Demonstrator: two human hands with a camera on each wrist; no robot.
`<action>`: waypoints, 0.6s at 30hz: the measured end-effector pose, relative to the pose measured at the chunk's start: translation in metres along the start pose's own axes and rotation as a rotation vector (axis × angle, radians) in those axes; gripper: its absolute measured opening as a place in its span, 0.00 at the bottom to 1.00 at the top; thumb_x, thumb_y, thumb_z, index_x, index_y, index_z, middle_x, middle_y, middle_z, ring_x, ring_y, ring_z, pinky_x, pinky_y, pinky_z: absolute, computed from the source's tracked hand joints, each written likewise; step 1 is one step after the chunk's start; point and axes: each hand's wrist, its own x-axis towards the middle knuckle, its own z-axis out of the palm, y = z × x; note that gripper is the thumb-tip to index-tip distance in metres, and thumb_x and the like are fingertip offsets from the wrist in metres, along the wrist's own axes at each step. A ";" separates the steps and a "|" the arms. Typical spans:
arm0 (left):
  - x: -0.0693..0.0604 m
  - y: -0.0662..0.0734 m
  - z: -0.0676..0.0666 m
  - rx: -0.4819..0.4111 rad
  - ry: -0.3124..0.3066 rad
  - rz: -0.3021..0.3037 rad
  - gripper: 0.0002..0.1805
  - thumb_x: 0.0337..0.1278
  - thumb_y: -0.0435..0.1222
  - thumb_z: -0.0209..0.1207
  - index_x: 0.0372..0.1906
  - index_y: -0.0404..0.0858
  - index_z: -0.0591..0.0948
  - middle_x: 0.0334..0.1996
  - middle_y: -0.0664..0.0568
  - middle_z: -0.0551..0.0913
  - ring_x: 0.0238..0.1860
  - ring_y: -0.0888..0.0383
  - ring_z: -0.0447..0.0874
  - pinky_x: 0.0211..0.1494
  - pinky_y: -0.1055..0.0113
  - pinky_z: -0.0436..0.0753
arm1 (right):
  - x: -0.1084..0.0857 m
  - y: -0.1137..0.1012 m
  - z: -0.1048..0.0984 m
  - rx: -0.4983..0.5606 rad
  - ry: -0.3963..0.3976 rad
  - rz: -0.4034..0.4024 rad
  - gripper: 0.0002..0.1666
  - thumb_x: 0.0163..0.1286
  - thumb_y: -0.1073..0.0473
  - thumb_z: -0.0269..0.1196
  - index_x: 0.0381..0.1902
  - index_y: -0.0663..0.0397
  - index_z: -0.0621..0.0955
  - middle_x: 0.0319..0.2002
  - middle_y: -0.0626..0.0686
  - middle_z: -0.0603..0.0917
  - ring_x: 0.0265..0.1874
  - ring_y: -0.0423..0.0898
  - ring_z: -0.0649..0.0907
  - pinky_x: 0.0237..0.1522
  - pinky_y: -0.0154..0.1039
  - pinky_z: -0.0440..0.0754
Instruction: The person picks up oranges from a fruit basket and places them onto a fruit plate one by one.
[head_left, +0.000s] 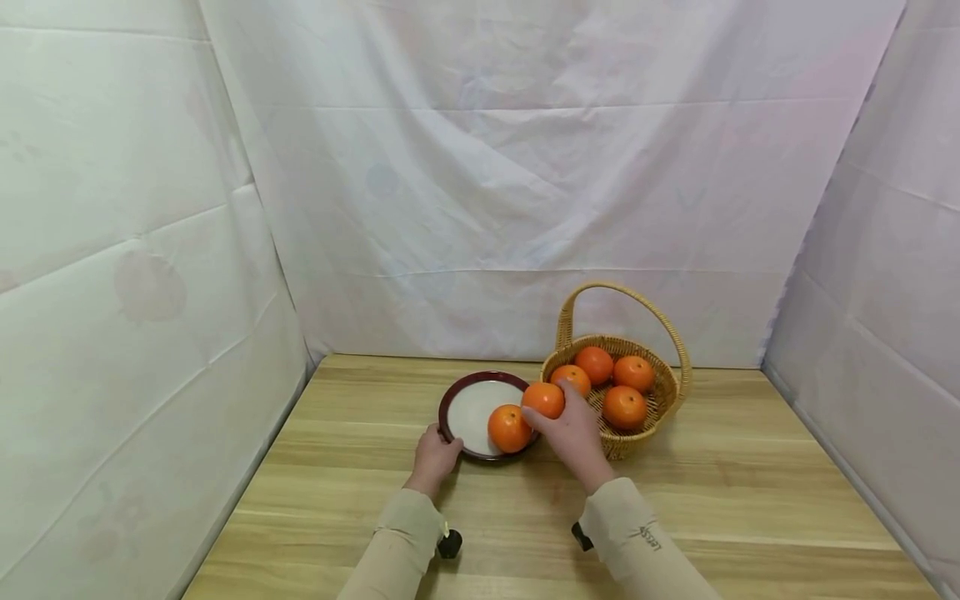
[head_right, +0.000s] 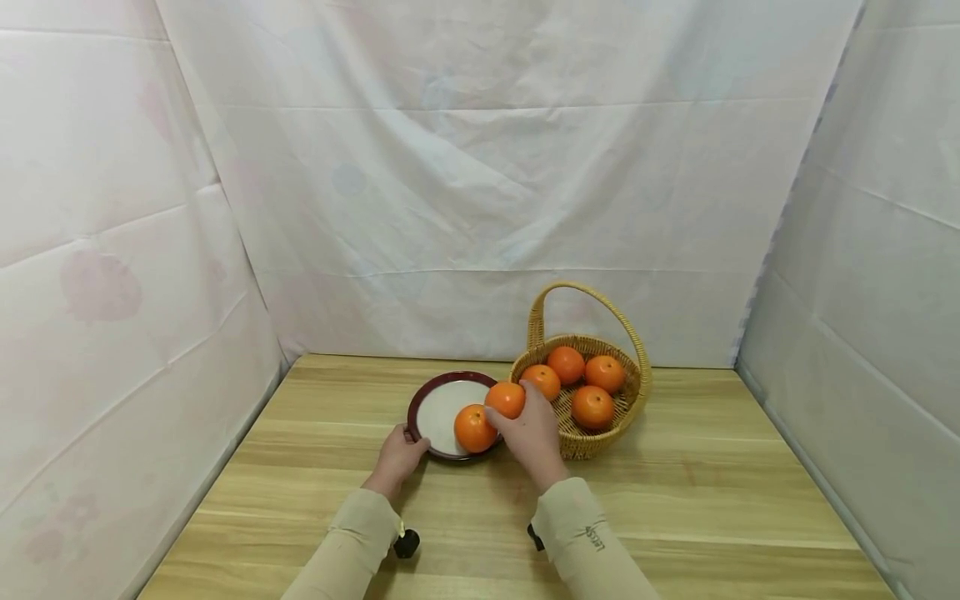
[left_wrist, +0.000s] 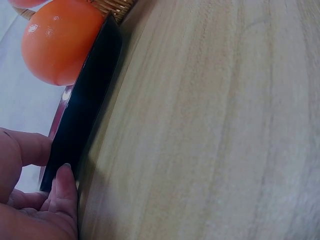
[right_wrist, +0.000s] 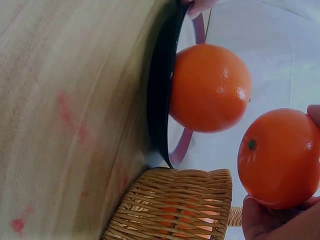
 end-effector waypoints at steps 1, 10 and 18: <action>0.000 0.000 0.000 0.002 0.000 0.003 0.31 0.62 0.34 0.60 0.66 0.22 0.68 0.51 0.35 0.80 0.51 0.46 0.78 0.54 0.53 0.79 | -0.001 0.000 0.001 -0.004 0.003 -0.003 0.52 0.60 0.40 0.71 0.76 0.54 0.64 0.67 0.59 0.74 0.60 0.57 0.78 0.62 0.57 0.76; 0.000 0.000 0.000 0.011 0.003 0.002 0.31 0.62 0.34 0.60 0.66 0.22 0.68 0.50 0.35 0.80 0.50 0.46 0.79 0.53 0.53 0.79 | -0.004 0.007 0.005 -0.037 -0.008 -0.029 0.53 0.61 0.42 0.71 0.76 0.57 0.62 0.70 0.61 0.71 0.65 0.58 0.74 0.66 0.60 0.73; -0.001 0.001 0.000 -0.002 0.002 0.019 0.31 0.62 0.34 0.60 0.66 0.22 0.68 0.48 0.36 0.80 0.48 0.47 0.78 0.51 0.55 0.79 | -0.006 0.012 0.011 -0.062 -0.003 -0.045 0.52 0.60 0.44 0.72 0.75 0.58 0.64 0.70 0.61 0.71 0.66 0.59 0.73 0.68 0.60 0.71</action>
